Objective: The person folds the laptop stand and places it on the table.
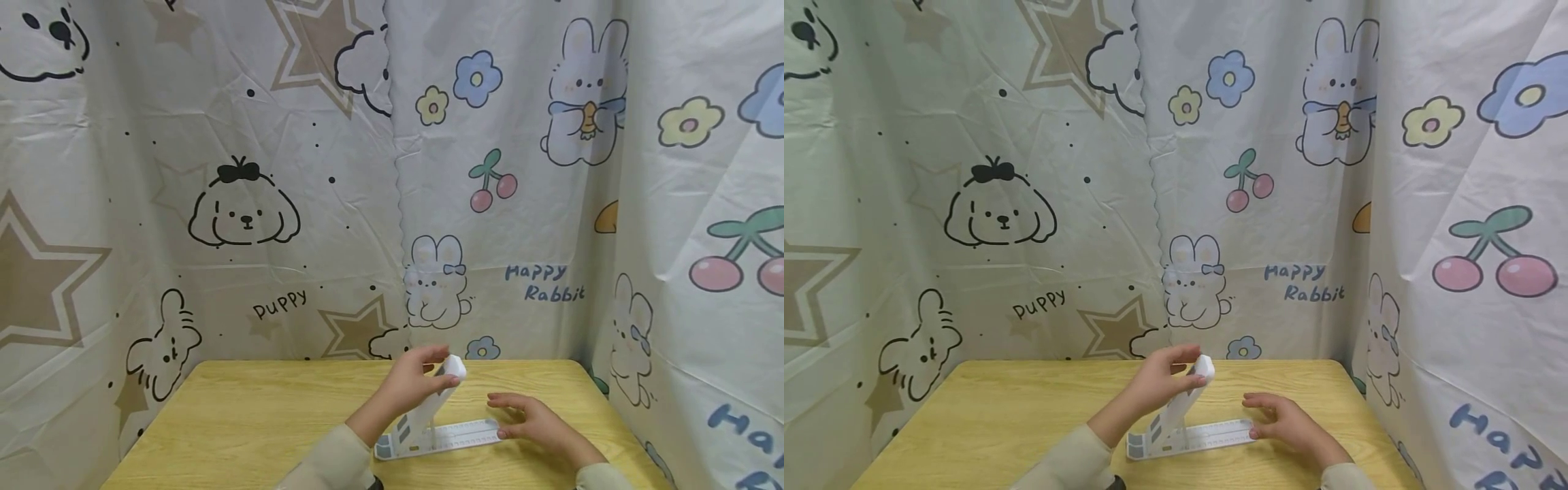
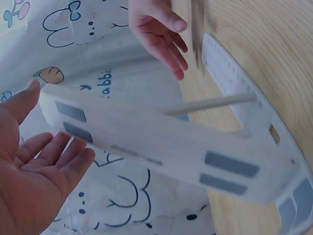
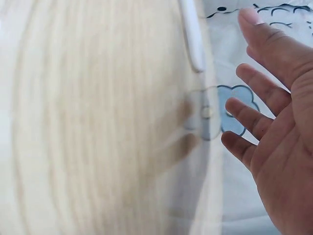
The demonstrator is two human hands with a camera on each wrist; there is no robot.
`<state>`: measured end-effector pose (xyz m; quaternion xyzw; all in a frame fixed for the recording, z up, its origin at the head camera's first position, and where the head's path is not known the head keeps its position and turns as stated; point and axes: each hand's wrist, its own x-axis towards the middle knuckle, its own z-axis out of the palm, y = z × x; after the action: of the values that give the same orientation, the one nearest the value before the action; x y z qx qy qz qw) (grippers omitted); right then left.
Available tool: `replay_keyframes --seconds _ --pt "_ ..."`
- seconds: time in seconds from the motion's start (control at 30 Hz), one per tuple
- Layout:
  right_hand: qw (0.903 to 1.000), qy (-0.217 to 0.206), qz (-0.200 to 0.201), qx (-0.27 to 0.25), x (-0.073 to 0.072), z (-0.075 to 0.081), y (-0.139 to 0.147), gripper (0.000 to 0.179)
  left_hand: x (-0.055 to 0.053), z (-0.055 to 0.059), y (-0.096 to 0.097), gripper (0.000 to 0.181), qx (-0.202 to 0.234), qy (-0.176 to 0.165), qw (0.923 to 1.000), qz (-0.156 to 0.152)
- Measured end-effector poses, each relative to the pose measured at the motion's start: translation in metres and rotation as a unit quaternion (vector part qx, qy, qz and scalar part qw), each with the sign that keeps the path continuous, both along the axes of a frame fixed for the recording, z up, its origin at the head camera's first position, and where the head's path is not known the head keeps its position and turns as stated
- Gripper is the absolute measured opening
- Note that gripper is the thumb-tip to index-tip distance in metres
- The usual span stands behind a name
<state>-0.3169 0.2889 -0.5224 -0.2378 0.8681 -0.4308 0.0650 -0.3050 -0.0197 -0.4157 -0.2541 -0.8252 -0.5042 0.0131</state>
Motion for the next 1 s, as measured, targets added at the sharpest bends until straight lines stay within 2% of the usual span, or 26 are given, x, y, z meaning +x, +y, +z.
replay_keyframes --seconds 0.13,0.3,0.57,0.7,0.87,1.0 --pt "0.9994 -0.036 -0.001 -0.001 0.0 -0.008 0.002 0.057 0.0 0.001 0.008 0.065 0.023 -0.019 0.9995 0.006" --pt "0.9989 -0.045 0.003 0.015 -0.001 -0.015 0.004 0.061 0.002 0.002 0.015 0.061 0.022 -0.02 0.9993 0.023" --pt "0.9974 -0.011 0.016 0.07 -0.003 -0.014 0.009 0.054 0.003 0.005 0.02 0.057 -0.005 -0.017 0.9992 0.037" --pt "0.9973 -0.009 0.024 0.069 -0.004 -0.015 0.009 0.052 0.004 0.009 0.021 0.053 -0.021 0.001 0.9991 0.037" --pt "0.9981 -0.022 0.008 0.057 -0.005 -0.017 0.007 0.043 0.001 0.011 0.02 0.051 -0.029 0.01 0.9993 0.022" --pt "0.9979 -0.035 -0.006 0.054 0.0 -0.016 0.003 0.03 -0.004 0.007 0.016 0.048 -0.023 0.003 0.9997 -0.005"
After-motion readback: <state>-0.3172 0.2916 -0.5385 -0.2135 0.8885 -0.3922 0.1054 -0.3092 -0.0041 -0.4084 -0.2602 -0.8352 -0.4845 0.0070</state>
